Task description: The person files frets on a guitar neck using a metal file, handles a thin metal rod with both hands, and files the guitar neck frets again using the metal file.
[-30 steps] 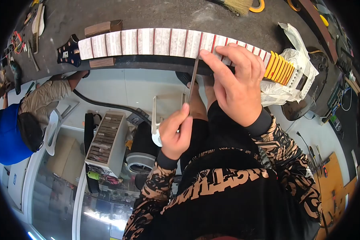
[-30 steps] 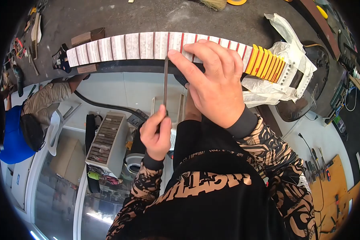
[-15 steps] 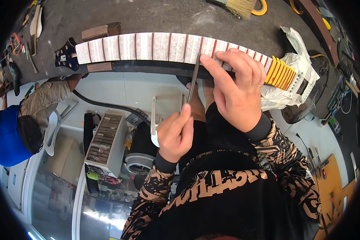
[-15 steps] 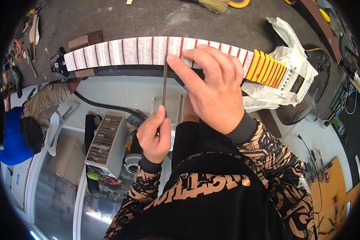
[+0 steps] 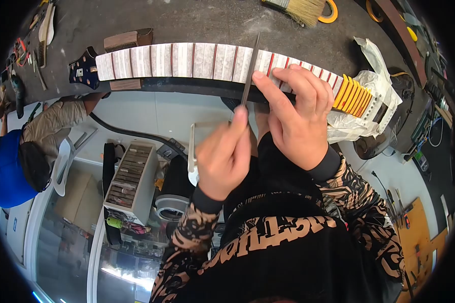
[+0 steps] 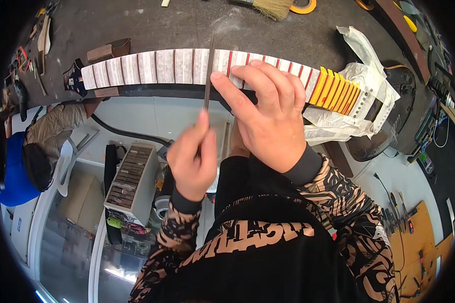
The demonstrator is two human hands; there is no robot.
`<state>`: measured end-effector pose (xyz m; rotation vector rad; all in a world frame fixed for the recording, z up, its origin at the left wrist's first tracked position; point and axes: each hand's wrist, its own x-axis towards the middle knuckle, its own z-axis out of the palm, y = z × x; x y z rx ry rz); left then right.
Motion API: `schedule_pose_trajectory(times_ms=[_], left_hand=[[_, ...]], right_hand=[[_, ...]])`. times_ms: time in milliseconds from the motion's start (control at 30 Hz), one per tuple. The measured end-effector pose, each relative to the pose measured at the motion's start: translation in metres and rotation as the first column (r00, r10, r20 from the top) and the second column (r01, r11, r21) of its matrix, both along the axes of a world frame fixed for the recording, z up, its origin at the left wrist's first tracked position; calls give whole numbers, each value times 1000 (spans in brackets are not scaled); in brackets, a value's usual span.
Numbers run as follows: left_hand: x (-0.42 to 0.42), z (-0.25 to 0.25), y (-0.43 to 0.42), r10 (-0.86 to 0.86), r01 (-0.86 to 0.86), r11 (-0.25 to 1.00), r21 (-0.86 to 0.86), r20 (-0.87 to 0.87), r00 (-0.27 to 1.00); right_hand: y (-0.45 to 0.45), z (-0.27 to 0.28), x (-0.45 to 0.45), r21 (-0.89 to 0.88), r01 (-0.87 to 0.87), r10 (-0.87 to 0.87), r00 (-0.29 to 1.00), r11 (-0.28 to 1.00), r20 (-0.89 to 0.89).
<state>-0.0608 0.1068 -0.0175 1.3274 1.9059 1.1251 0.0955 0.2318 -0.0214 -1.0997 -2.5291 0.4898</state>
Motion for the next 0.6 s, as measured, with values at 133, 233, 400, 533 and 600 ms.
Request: schedule_pose_trajectory(times_ms=[133, 233, 400, 533, 600], left_hand=[[-3, -10, 44, 25, -27, 995, 99, 18, 1000], [0, -7, -13, 13, -13, 999, 31, -2, 1000], [1, 10, -30, -28, 25, 993, -115, -26, 999], [-5, -3, 53, 26, -28, 999, 44, 33, 999], [-2, -4, 29, 38, -38, 998, 50, 6, 999]], right_hand=[[-1, -2, 0, -10, 8, -8, 1000, 1000, -2], [-1, -1, 0, 1, 0, 0, 1000, 1000, 16], [-2, -2, 0, 3, -2, 2, 1000, 1000, 12], [-3, -1, 1, -20, 2, -2, 1000, 1000, 9], [-2, 0, 0, -19, 1, -1, 1000, 1000, 23]])
